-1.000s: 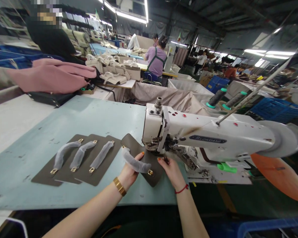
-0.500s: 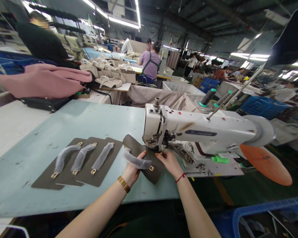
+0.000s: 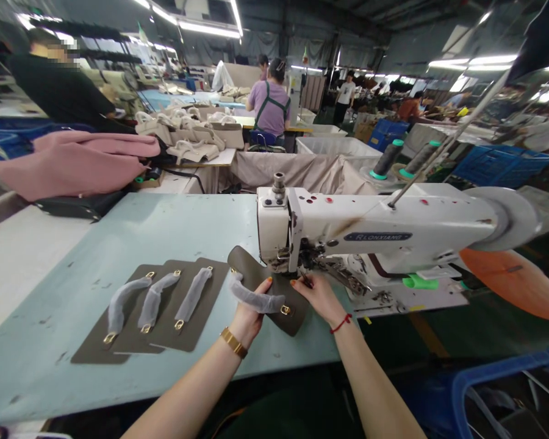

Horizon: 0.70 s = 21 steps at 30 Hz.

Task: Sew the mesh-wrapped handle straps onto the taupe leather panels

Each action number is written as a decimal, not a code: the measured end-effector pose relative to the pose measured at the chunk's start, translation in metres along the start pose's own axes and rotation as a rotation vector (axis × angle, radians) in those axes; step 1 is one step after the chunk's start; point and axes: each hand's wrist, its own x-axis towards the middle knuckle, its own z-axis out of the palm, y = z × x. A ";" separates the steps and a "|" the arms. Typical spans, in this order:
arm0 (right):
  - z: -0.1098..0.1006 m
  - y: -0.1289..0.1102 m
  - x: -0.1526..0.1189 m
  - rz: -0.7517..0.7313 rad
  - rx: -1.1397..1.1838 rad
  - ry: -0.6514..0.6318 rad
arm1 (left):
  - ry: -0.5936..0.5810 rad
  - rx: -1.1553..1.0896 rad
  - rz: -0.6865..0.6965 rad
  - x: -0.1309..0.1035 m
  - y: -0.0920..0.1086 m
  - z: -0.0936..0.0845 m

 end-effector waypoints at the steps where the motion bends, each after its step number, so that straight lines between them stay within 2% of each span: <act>1: 0.001 0.000 0.000 0.001 0.010 0.000 | 0.001 0.011 -0.002 0.000 0.001 0.000; 7: 0.007 0.004 0.001 0.032 0.093 0.006 | 0.002 0.057 -0.013 0.002 0.006 0.000; 11: 0.012 0.008 0.001 0.041 0.104 0.000 | -0.041 0.044 0.028 0.006 0.013 -0.003; 21: 0.035 0.008 -0.013 0.093 0.094 0.112 | -0.291 0.190 -0.034 0.028 0.047 -0.011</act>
